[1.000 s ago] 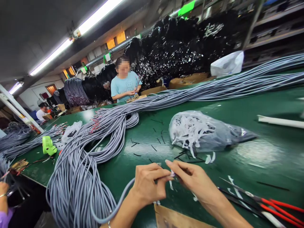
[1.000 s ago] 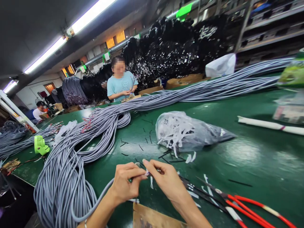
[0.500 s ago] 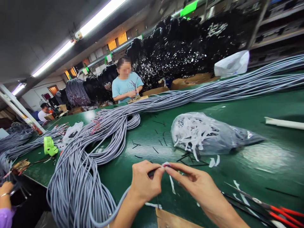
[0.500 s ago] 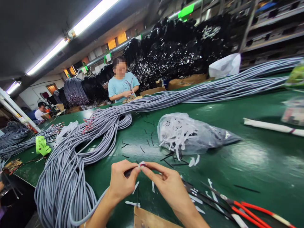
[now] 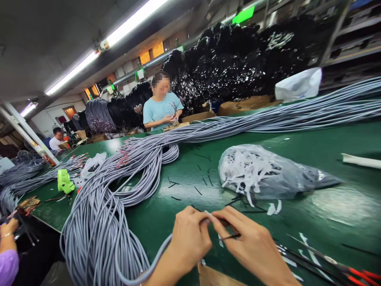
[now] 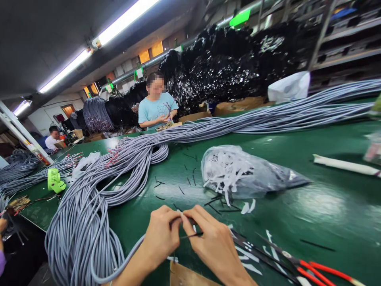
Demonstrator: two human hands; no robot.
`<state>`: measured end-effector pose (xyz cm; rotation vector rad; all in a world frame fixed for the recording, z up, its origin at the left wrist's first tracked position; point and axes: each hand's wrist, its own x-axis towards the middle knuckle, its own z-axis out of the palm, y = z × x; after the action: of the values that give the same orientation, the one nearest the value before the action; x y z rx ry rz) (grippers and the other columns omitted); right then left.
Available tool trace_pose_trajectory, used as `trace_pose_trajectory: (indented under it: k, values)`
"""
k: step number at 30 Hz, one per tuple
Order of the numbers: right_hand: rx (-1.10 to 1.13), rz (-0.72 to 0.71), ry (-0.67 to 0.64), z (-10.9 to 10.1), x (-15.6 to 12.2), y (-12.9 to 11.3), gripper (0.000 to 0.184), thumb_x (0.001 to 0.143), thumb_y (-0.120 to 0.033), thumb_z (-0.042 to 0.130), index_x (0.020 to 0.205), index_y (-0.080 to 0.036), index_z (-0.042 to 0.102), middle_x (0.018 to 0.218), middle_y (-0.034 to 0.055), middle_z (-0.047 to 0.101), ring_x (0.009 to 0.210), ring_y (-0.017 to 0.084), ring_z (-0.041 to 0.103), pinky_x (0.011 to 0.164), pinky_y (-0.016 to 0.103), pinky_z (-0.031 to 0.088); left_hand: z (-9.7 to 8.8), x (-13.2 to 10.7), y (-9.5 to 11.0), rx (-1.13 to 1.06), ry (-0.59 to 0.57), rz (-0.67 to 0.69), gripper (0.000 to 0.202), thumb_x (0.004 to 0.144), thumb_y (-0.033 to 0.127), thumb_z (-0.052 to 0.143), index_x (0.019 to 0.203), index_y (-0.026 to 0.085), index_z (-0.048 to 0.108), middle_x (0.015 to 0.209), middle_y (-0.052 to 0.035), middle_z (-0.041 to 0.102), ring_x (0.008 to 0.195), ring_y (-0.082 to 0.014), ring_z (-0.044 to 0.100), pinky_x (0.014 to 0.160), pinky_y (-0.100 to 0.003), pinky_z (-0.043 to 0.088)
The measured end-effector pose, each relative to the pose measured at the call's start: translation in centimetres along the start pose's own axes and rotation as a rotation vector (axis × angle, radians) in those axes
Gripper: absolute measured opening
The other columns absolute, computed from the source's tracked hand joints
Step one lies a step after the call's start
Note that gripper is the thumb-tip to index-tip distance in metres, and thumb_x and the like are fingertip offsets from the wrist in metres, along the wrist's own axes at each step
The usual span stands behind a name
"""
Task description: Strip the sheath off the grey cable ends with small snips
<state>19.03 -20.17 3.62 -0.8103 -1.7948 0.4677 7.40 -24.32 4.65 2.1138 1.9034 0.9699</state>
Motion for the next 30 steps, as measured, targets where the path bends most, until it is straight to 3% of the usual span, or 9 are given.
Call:
trace_pose_trajectory:
  k: [3,8,12,15,18,20,25,28,30]
  values:
    - [0.024,0.093,-0.010,-0.2,0.2,1.1,0.036,0.078,-0.049,0.047,0.060,-0.020,0.061,0.054,0.0025,0.060,0.046,0.014,0.055,0.043,0.023,0.043,0.3,-0.3,0.0,0.057,-0.128,0.059,0.029,0.080,0.012,0.044,0.088,0.014,0.072,0.079,-0.0100,0.068,0.069,-0.0208,0.062,0.064,-0.030,0.050]
    - [0.442,0.584,-0.128,-0.8,0.4,3.3,0.040,0.057,-0.058,0.063,0.055,-0.018,0.059,0.041,-0.0025,0.047,0.033,0.009,0.036,0.032,0.021,0.028,-0.7,-0.2,0.4,-0.139,-0.154,0.179,0.023,0.074,0.012,0.052,0.087,0.011,0.072,0.072,-0.0074,0.063,0.062,-0.0157,0.055,0.060,-0.024,0.046]
    - [0.742,0.798,-0.304,-0.9,0.1,2.6,0.036,0.059,-0.051,0.064,0.055,-0.017,0.054,0.038,-0.0110,0.024,0.034,0.002,0.011,0.033,0.017,0.011,-1.2,0.2,0.3,-0.539,-0.045,-0.082,0.019,0.069,0.016,0.058,0.081,0.012,0.073,0.060,-0.0021,0.056,0.053,-0.0117,0.045,0.052,-0.023,0.038]
    - [0.728,0.767,-0.254,-0.7,0.0,1.8,0.031,0.061,-0.046,0.064,0.058,-0.016,0.054,0.041,-0.0096,0.029,0.035,0.003,0.016,0.034,0.016,0.013,-0.9,0.5,0.2,-0.760,-0.013,-0.290,0.022,0.070,0.023,0.058,0.082,0.010,0.071,0.058,-0.0009,0.054,0.047,-0.0083,0.038,0.045,-0.021,0.032]
    - [0.612,0.646,-0.101,-0.6,0.3,1.6,0.036,0.061,-0.045,0.066,0.084,-0.017,0.064,0.064,-0.0002,0.057,0.038,0.005,0.034,0.034,0.017,0.024,-0.9,0.6,0.2,-0.820,-0.063,-0.312,0.028,0.070,0.032,0.058,0.078,0.009,0.070,0.049,0.0019,0.048,0.041,-0.0065,0.033,0.041,-0.020,0.028]
    - [0.550,0.552,-0.142,-0.5,0.6,1.6,0.044,0.059,-0.046,0.068,0.094,-0.019,0.066,0.080,0.0040,0.064,0.047,0.009,0.047,0.039,0.020,0.036,-1.0,0.7,0.3,-0.850,-0.086,-0.311,0.030,0.067,0.037,0.059,0.074,0.009,0.067,0.046,0.0035,0.045,0.039,-0.0057,0.033,0.039,-0.020,0.029]
    - [0.394,0.356,-0.292,-0.4,0.5,1.5,0.042,0.067,-0.057,0.061,0.060,-0.017,0.067,0.059,0.0037,0.062,0.056,0.017,0.055,0.051,0.024,0.044,-1.1,0.7,0.3,-0.911,-0.054,-0.385,0.033,0.061,0.031,0.064,0.086,0.012,0.055,0.053,0.0048,0.051,0.035,-0.0051,0.039,0.035,-0.017,0.032]
    - [0.211,0.208,-0.225,0.0,0.1,2.2,0.047,0.074,-0.060,0.052,0.055,-0.019,0.064,0.053,0.0026,0.060,0.051,0.017,0.055,0.048,0.023,0.043,-0.4,0.5,-0.3,-0.743,-0.026,-0.361,0.027,0.065,0.021,0.062,0.091,0.013,0.058,0.062,0.0004,0.058,0.042,-0.0083,0.049,0.041,-0.019,0.039]
    - [0.072,0.094,-0.202,0.3,-0.2,2.8,0.043,0.081,-0.053,0.047,0.058,-0.021,0.065,0.054,0.0023,0.062,0.050,0.017,0.057,0.050,0.024,0.043,0.3,0.4,-0.8,-0.436,0.038,-0.252,0.021,0.070,0.016,0.057,0.089,0.013,0.065,0.069,-0.0052,0.065,0.055,-0.0140,0.057,0.051,-0.024,0.046]
